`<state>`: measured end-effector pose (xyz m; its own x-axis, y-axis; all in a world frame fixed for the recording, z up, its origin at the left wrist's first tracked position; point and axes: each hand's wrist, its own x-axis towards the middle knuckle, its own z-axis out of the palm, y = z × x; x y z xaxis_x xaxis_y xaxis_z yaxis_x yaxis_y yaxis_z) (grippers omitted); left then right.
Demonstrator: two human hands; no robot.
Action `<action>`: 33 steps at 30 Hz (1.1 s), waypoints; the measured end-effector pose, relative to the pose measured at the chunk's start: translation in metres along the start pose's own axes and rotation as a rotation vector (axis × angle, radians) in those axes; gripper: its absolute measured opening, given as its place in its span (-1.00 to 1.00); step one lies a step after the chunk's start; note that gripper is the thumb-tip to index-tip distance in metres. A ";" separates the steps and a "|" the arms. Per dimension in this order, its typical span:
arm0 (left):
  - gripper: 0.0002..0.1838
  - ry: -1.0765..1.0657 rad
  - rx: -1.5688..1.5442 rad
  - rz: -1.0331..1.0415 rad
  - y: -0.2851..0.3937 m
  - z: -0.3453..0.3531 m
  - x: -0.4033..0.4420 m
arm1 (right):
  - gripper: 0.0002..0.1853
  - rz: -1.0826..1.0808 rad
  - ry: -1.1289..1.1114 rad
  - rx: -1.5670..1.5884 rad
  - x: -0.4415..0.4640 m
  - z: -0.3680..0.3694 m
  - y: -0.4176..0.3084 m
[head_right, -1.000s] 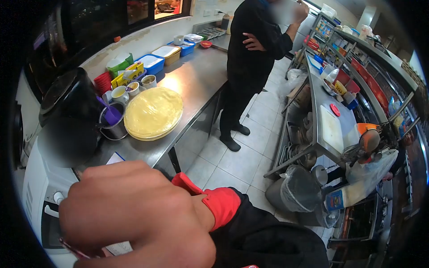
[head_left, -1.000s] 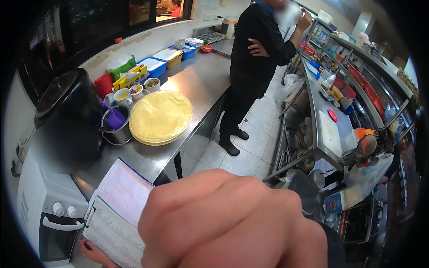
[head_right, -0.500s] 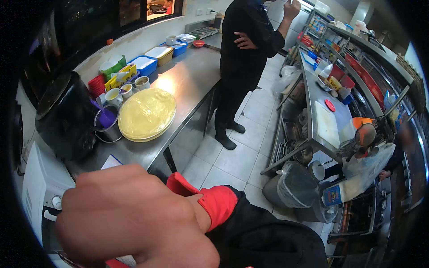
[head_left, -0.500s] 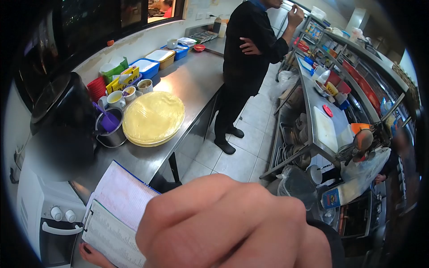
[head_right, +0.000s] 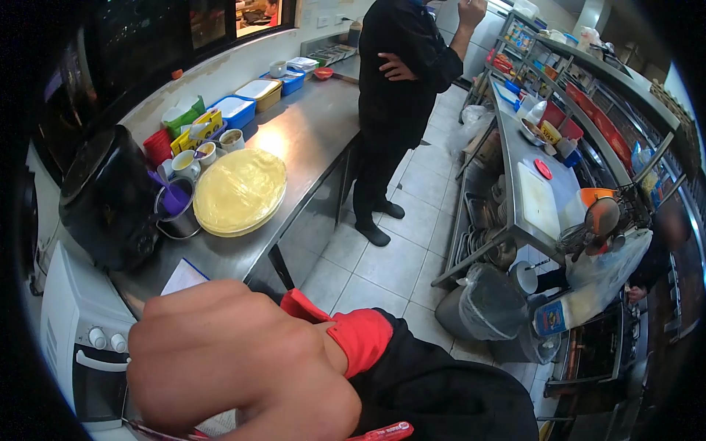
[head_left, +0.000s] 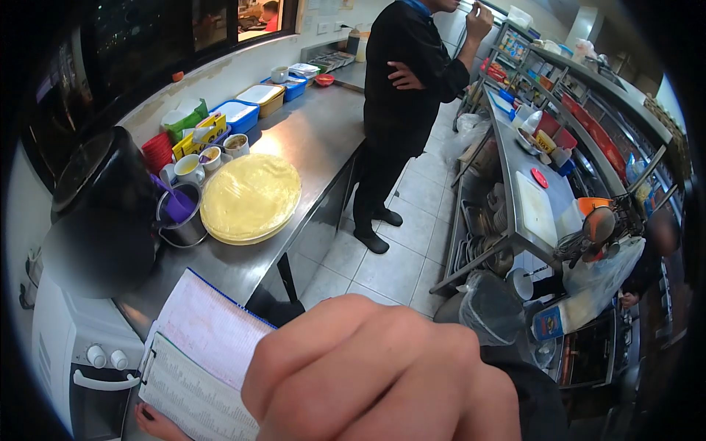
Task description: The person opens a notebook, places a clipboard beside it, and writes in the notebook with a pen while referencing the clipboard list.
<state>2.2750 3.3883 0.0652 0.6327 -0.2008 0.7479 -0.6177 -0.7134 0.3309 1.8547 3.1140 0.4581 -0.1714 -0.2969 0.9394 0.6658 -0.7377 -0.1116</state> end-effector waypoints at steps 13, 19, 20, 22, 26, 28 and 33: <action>-0.79 -0.078 -0.018 0.028 0.016 -0.014 0.012 | -0.39 0.032 0.207 0.037 0.001 0.027 0.008; -0.69 -0.182 -0.010 -0.024 -0.014 -0.003 0.010 | -0.31 -0.053 0.202 0.095 -0.012 0.026 0.017; -0.67 -0.215 -0.018 -0.064 -0.024 0.002 0.006 | -0.23 -0.127 0.063 0.169 -0.021 0.012 0.026; -0.65 -0.243 -0.026 -0.110 -0.026 0.004 0.004 | -0.35 0.091 -0.164 0.127 -0.049 -0.013 0.024; -0.71 -0.273 -0.109 -0.168 -0.039 0.010 0.002 | -0.69 0.506 -0.405 -0.010 -0.125 -0.040 0.033; -0.72 -0.215 -0.199 -0.242 -0.040 0.013 -0.004 | -0.79 0.735 -0.481 -0.112 -0.164 -0.054 0.030; -0.80 -0.125 -0.088 -0.148 -0.010 0.002 -0.005 | -0.67 1.190 -0.441 -0.265 -0.240 -0.081 0.020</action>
<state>2.2791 3.3957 0.0571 0.7696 -0.1838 0.6115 -0.5483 -0.6810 0.4853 1.8502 3.1215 0.2039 0.7085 -0.6635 0.2406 0.0710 -0.2722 -0.9596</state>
